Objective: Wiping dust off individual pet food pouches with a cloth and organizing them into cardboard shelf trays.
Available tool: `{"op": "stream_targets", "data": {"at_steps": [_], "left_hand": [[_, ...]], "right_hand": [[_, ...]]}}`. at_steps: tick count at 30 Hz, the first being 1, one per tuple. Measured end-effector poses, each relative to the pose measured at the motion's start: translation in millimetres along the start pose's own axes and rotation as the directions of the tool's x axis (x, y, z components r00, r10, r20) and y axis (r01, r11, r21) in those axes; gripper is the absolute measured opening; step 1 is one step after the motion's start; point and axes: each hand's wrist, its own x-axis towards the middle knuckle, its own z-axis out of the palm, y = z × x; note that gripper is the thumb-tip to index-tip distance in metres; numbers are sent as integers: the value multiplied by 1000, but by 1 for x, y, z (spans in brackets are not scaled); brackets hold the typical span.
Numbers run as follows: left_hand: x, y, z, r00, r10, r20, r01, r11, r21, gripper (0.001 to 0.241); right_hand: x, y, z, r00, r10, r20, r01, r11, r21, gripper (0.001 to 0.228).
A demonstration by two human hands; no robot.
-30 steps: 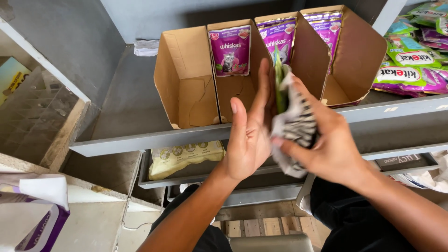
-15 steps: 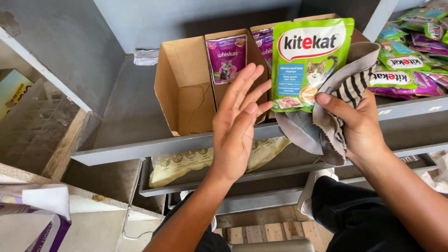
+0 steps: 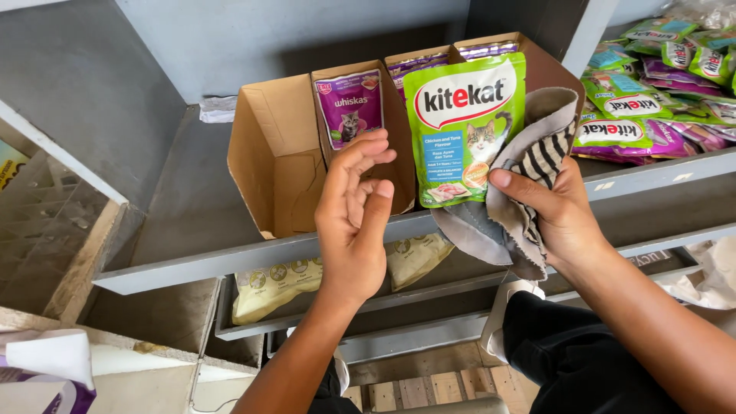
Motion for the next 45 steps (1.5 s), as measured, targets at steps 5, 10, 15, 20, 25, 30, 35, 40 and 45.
{"op": "stream_targets", "data": {"at_steps": [5,10,15,20,25,30,35,40,45], "left_hand": [[18,32,0,975,205,89,-223,879,420,30],[60,81,5,906,339,254,-423,695,582,23],[99,113,38,773,133,620,-599,476,644,66],[123,130,68,742,-222,633,-458,521,720,61],[164,158,87,705,-263,659,-460,537,707,44],[248,177,77,550,229,803,-822,318,472,49],[345,171,63,845,79,529,-526,-63,848,31],[399,174,77,952,-7,306,-306,-84,948,38],[420,152,85,991,-63,122,-130,-167,977,36]], "right_hand": [[-1,-8,-1,999,-39,27,40,998,-51,32],[0,-13,-15,987,-144,73,152,981,-118,15],[-7,-24,-22,978,-151,142,173,972,-159,4],[-11,-26,-37,973,-204,103,215,971,-108,9],[4,-17,-54,972,-234,-1,234,971,57,19],[33,-37,-33,897,-232,377,367,866,-339,12],[26,-35,-12,894,-151,422,432,542,-721,44],[39,-22,-25,883,15,468,419,423,-804,56],[39,-17,-29,840,-59,540,507,443,-740,52]]}}
